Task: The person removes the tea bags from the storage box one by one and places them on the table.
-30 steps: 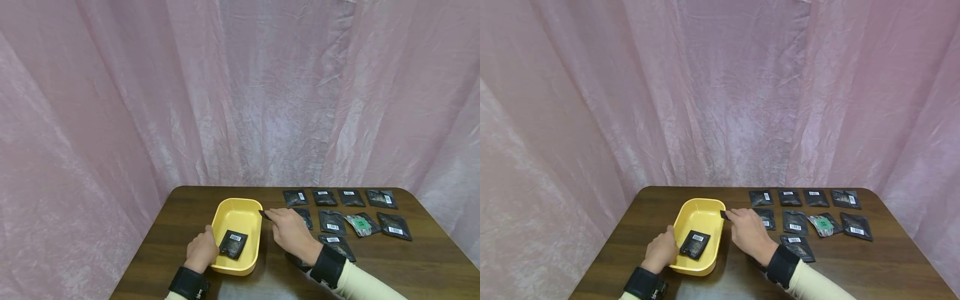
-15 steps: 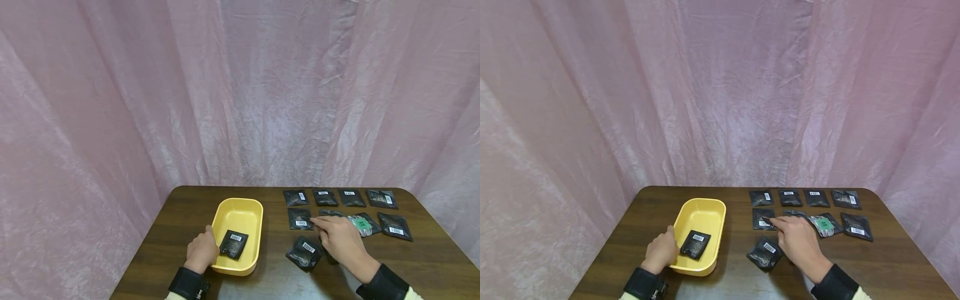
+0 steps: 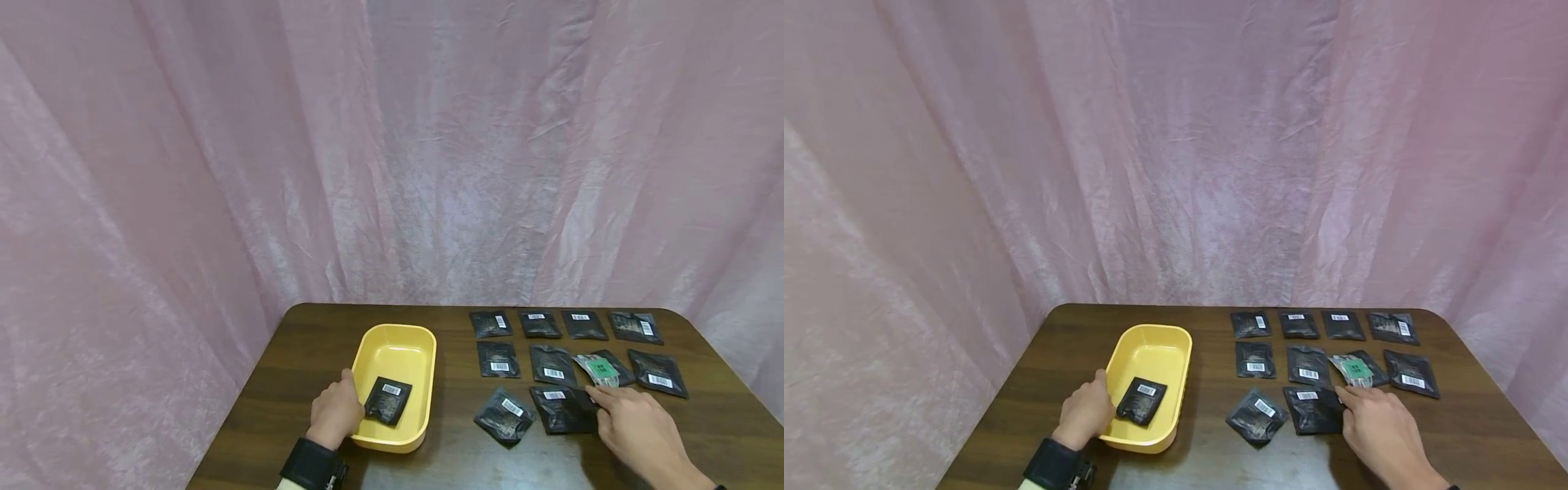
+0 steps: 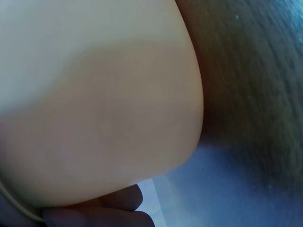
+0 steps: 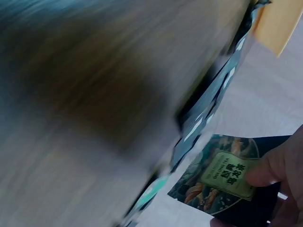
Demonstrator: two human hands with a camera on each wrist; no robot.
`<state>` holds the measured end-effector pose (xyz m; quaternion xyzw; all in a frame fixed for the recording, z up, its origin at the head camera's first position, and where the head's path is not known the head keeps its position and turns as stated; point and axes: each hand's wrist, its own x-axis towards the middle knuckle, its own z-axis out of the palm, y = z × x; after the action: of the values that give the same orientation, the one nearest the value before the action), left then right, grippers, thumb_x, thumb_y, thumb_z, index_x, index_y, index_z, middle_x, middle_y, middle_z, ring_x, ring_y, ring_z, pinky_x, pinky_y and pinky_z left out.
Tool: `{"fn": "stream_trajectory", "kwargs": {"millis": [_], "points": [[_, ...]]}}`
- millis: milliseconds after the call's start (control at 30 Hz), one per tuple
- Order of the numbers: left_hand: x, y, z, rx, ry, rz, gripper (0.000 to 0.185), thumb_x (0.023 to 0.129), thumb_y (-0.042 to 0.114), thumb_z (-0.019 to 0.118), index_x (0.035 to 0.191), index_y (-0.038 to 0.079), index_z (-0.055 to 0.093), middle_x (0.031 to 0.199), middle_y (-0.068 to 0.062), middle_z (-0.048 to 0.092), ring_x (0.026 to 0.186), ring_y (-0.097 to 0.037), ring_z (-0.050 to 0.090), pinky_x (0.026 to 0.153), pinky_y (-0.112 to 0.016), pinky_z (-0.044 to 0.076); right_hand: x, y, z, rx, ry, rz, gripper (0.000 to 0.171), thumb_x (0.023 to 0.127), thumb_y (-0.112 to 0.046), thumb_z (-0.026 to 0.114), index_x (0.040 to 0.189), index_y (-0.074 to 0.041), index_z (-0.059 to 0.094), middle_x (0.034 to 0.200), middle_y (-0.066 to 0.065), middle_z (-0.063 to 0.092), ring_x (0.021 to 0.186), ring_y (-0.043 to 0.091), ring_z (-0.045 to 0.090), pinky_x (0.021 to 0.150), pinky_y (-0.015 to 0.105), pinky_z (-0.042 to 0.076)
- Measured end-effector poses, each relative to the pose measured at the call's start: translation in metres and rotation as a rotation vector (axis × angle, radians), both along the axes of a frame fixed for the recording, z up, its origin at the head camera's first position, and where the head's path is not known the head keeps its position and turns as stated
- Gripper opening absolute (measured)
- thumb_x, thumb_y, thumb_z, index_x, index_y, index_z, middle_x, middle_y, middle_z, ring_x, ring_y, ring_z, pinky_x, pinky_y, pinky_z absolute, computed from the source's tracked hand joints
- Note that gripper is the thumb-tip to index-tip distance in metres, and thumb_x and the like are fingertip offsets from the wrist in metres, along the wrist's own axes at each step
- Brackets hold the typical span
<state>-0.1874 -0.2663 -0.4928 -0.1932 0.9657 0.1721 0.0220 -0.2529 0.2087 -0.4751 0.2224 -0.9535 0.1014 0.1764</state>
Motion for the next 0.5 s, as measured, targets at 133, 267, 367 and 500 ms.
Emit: {"fn": "stream_trajectory", "kwargs": {"millis": [133,267,367,500], "points": [[0.000,0.001,0.001,-0.020,0.003,0.005,0.043,0.086,0.010,0.075,0.123,0.000,0.055,0.086,-0.016,0.065,0.072,-0.030,0.063,0.062,-0.049,0.050,-0.003,0.018,-0.002,0.032,-0.122,-0.026,0.032,0.083,-0.002,0.065,0.111,0.000,0.081,0.106,0.016,0.082,0.092,0.039,0.077,0.083,0.058,0.056],[0.000,0.002,0.003,-0.034,0.004,0.014,0.044,0.086,0.011,0.075,0.123,0.000,0.055,0.087,-0.016,0.066,0.072,-0.029,0.063,0.063,-0.049,0.050,-0.007,0.028,-0.005,0.097,-0.238,-0.035,0.032,0.086,-0.003,0.064,0.113,0.001,0.081,0.107,0.018,0.082,0.074,0.019,0.068,0.077,0.053,0.057],[-0.001,0.003,0.003,-0.033,0.003,0.019,0.045,0.087,0.011,0.075,0.125,0.000,0.055,0.087,-0.016,0.066,0.072,-0.029,0.062,0.063,-0.048,0.050,-0.011,0.031,-0.007,0.127,-0.339,-0.042,0.032,0.088,-0.003,0.063,0.115,0.005,0.079,0.111,0.022,0.081,0.068,0.013,0.054,0.067,0.044,0.054],[0.000,0.003,0.001,-0.022,-0.008,0.018,0.045,0.087,0.011,0.074,0.126,0.000,0.054,0.087,-0.016,0.065,0.072,-0.029,0.062,0.063,-0.048,0.050,-0.014,0.036,-0.014,0.161,-0.456,-0.025,0.024,0.086,-0.001,0.065,0.103,0.008,0.080,0.116,0.031,0.076,0.072,0.026,0.072,0.060,0.039,0.051]]}}
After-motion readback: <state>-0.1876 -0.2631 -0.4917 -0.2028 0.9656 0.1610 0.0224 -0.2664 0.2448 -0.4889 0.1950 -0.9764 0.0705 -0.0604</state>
